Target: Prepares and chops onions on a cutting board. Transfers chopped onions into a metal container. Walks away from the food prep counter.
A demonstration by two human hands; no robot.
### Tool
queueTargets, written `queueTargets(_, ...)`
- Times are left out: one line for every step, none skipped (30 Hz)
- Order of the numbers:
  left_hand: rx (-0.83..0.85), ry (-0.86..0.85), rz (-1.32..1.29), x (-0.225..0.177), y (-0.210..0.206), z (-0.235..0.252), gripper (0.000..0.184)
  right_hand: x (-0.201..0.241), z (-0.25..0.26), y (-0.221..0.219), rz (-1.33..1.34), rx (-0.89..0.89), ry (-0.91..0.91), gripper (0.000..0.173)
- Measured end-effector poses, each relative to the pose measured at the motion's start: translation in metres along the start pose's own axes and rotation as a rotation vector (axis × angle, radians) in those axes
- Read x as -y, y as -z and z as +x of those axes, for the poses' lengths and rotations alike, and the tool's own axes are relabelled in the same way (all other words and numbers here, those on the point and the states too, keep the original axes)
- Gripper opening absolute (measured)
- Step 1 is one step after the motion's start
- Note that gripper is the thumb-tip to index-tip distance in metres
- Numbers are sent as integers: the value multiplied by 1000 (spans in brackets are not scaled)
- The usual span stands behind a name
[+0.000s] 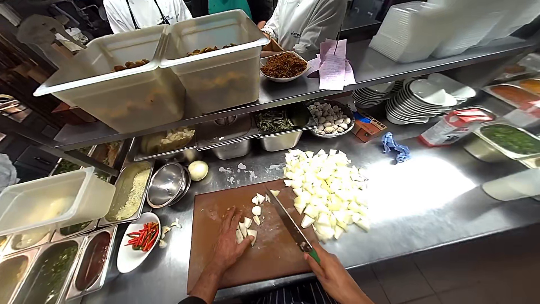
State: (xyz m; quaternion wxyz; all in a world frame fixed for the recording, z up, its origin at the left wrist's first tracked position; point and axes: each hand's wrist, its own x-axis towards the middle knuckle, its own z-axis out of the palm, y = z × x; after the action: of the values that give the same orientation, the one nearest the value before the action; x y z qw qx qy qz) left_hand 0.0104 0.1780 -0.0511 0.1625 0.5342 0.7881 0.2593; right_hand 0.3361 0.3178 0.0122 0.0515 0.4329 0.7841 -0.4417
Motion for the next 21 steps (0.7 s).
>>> queueTargets(15, -17, 23, -4, -5, 5, 86, -6, -2, 3, 17, -7, -19, 40)
queueTargets(-14, -41, 47, -11, -11, 11, 79, -11, -4, 6, 17, -10, -28, 40)
queueTargets(-83, -49, 87, -20, -19, 19, 67, -14, -6, 7, 9, -6, -31, 40)
queueTargets(-157, -31, 143, -30, -25, 30, 54, -16, -7, 8, 0, 3, -30, 40)
queueTargets(-173, 17, 213, -40, -30, 42, 47, -16, -8, 8, -11, 18, -30, 40)
queueTargets(-105, 86, 266, -49, -33, 52, 44, -15, -9, 7, -22, 38, -40, 40)
queueTargets(-1, 134, 277, -57, -34, 59, 42, -13, -10, 5, -47, 56, -55, 40)
queueTargets(71, 130, 271, -62, -35, 63, 39, -9, -9, 6, -88, 77, -71, 39)
queueTargets(107, 87, 263, -64, -36, 65, 37, -4, -8, 8, -140, 95, -81, 39)
queueTargets(110, 32, 257, -64, -38, 62, 36, 1, -7, 10, -197, 112, -86, 39)
queueTargets(80, -18, 245, -63, -42, 56, 34, 8, -7, 13, -249, 127, -91, 38)
queueTargets(24, -58, 226, -60, -47, 50, 31, 16, -7, 16, -294, 140, -95, 38)
queueTargets(-30, -83, 209, -56, -51, 47, 29, 25, -8, 20, -335, 157, -104, 37)
queueTargets(-76, -100, 196, -54, -56, 45, 27, 34, -10, 25, -375, 179, -117, 37)
queueTargets(-97, -103, 187, -53, -58, 43, 26, 43, -11, 29, -409, 203, -136, 36)
queueTargets(-99, -99, 184, -53, -60, 43, 26, 51, -13, 34, -439, 224, -156, 35)
queueTargets(-95, -90, 185, -53, -61, 43, 27, 59, -14, 37, -469, 243, -178, 34)
queueTargets(-91, -83, 188, -54, -61, 44, 27, 66, -13, 40, -494, 263, -197, 33)
queueTargets(-90, -80, 192, -54, -62, 45, 28, 71, -11, 41, -505, 283, -212, 33)
queueTargets(-93, -79, 200, -54, -62, 46, 27, 73, -7, 40, -505, 305, -221, 33)
queueTargets(-102, -81, 213, -54, -62, 45, 27, 70, -1, 36, -497, 317, -227, 34)
